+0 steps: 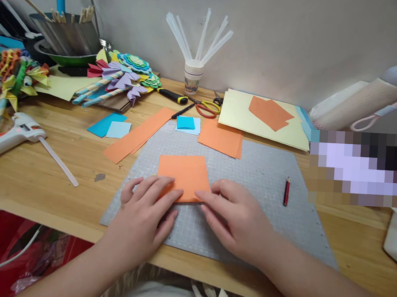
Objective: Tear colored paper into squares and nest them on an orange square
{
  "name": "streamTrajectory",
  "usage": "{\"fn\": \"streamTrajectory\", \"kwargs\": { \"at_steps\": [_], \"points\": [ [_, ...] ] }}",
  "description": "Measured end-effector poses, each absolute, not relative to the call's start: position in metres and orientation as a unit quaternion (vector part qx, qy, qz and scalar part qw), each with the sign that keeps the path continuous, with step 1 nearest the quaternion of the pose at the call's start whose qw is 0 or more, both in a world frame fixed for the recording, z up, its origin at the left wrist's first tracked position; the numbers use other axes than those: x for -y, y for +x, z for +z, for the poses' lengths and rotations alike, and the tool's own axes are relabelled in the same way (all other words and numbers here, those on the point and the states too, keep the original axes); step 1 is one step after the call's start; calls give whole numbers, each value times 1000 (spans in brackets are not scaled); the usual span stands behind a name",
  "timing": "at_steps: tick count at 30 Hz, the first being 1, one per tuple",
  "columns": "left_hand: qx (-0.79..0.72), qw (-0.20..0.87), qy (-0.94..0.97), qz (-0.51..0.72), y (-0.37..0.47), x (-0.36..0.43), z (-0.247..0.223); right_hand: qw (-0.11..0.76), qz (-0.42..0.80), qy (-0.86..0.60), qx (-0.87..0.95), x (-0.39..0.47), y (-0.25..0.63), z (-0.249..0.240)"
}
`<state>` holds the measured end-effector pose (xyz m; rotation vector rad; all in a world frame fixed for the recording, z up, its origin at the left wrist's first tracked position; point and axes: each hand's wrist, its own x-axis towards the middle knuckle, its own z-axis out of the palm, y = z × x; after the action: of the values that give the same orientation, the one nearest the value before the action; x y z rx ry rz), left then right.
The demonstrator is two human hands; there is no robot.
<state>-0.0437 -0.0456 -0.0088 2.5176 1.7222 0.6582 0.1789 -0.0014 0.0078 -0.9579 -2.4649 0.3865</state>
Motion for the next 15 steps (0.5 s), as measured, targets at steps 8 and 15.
{"fn": "streamTrajectory", "kwargs": {
  "at_steps": [8,15],
  "points": [
    [-550,9,808,213,-44,47,-8,138,143,-307,931,4,175,6],
    [-551,12,808,206,-44,46,-8,112,160,-305,932,3,173,4]
  ]
}}
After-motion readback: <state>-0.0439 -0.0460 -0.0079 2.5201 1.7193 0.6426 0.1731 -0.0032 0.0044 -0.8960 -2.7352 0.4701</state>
